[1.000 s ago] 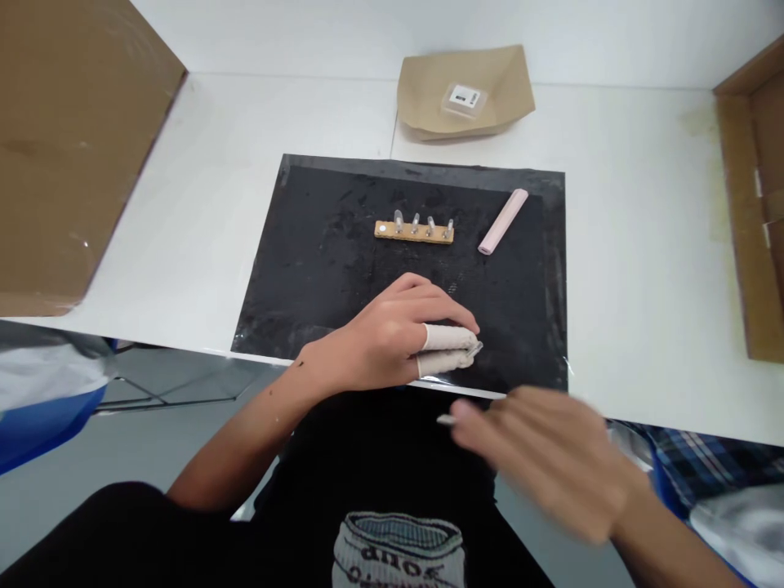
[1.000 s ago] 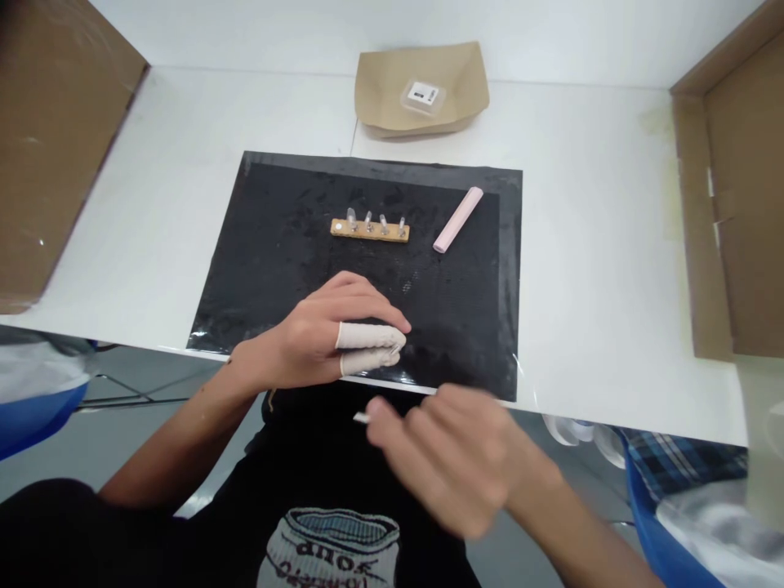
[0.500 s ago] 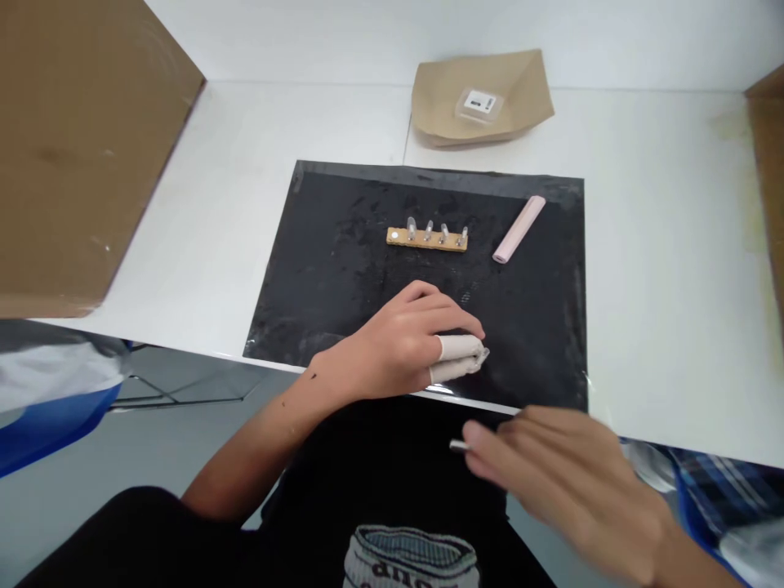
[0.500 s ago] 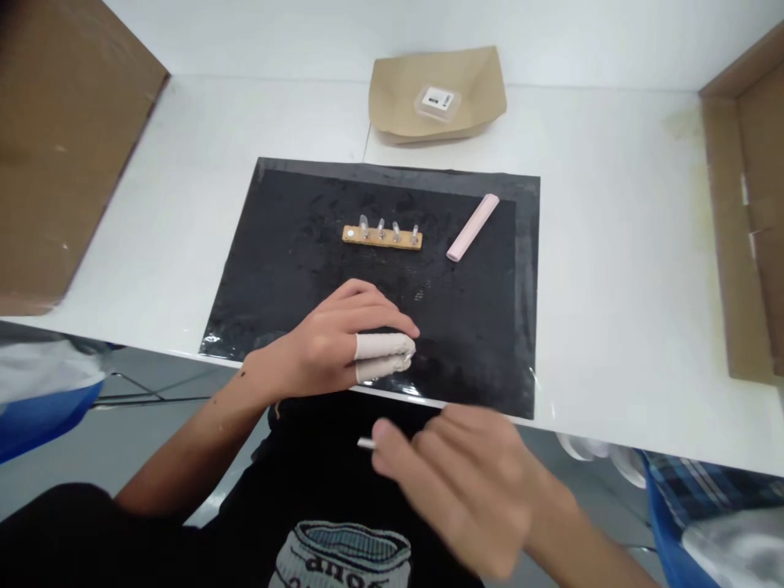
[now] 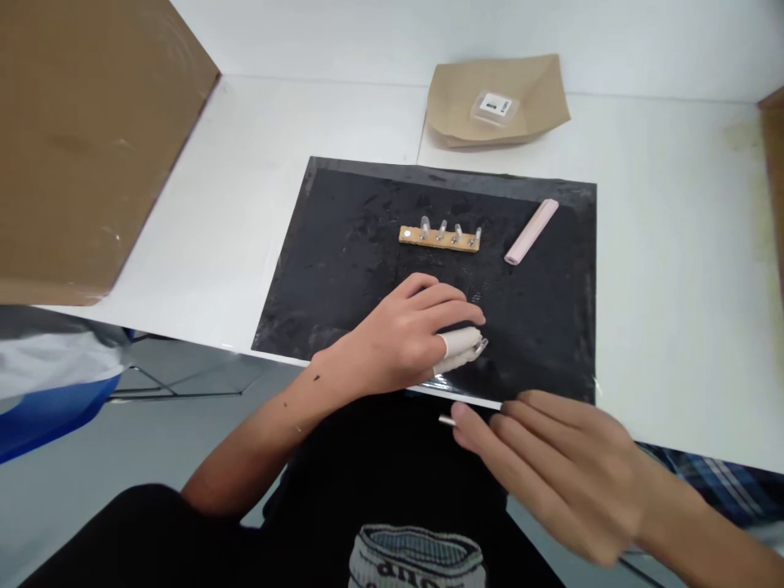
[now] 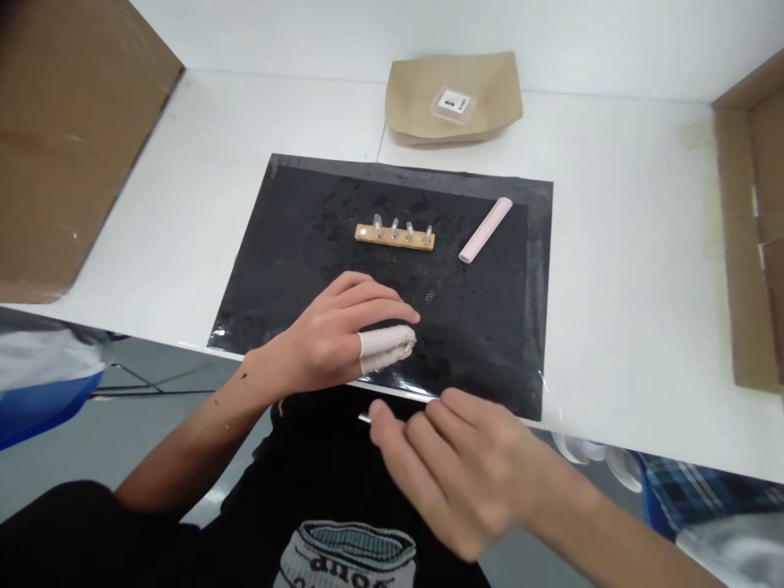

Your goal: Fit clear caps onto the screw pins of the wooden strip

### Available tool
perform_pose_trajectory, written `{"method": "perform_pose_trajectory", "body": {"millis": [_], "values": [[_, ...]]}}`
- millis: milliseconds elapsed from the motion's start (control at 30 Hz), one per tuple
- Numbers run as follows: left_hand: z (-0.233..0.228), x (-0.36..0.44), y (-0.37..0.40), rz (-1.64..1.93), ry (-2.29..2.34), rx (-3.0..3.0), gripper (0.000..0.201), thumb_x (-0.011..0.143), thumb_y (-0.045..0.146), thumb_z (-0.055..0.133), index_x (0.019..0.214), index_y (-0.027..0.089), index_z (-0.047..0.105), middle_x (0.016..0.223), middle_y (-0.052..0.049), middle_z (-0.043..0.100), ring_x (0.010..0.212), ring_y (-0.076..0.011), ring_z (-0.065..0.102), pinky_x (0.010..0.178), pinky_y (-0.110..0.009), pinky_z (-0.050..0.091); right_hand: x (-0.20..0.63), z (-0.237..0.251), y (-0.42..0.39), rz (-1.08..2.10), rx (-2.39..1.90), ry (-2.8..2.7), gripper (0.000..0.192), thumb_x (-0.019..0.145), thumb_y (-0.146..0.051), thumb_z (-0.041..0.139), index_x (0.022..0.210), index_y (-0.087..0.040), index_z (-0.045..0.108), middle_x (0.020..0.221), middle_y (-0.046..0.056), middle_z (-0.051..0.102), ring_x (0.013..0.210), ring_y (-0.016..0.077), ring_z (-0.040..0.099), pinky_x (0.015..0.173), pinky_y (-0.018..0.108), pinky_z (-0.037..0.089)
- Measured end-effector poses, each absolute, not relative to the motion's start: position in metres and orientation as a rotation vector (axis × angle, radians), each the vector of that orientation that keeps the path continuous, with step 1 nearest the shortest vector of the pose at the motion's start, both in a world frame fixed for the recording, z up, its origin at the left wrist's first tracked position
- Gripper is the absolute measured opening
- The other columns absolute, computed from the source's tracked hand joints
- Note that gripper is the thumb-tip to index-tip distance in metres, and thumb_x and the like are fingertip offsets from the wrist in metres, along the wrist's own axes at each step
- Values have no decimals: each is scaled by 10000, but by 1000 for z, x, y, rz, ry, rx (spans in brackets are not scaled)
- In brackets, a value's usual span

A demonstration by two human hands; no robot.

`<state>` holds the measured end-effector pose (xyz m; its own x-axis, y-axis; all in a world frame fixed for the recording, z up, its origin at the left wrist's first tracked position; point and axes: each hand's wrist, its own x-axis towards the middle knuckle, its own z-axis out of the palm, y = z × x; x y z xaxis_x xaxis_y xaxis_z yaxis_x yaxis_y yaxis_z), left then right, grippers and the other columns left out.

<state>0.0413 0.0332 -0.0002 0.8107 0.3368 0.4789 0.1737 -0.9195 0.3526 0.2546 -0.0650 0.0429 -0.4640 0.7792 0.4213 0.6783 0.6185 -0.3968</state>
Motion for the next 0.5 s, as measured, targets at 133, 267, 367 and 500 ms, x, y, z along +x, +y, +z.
{"method": "perform_pose_trajectory", "body": {"millis": [133, 267, 367, 500], "values": [[4, 37, 33, 827, 401, 2518, 71, 947, 245, 671, 977, 198, 715, 1103, -44, 767, 1039, -187, 679, 923, -350, 538, 248, 46, -63, 141, -1119, -2277, 371, 1047, -197, 415, 905, -225, 756, 603, -31, 654, 396, 89, 485, 374, 216, 371], [8, 30, 32, 896, 395, 2290, 63, 905, 213, 724, 961, 185, 723, 1073, -68, 770, 1030, -194, 684, 921, -369, 565, 243, 52, -68, 133, -1021, -2303, 301, 1021, -167, 465, 960, -224, 755, 636, -48, 672, 459, 94, 557, 431, 213, 450], [10, 26, 31, 923, 410, 2186, 58, 899, 216, 735, 949, 188, 723, 1052, -80, 773, 999, -189, 702, 910, -385, 570, 245, 58, -71, 167, -1102, -2319, 291, 1020, -198, 471, 1071, -263, 749, 637, -16, 682, 458, 142, 577, 388, 268, 429], [13, 23, 28, 942, 416, 2165, 52, 906, 220, 730, 946, 188, 722, 1043, -86, 777, 977, -181, 709, 896, -391, 574, 247, 54, -77, 291, -1139, -2349, 268, 1001, -198, 520, 1173, -292, 704, 746, -24, 736, 565, 154, 662, 519, 282, 556]]}}
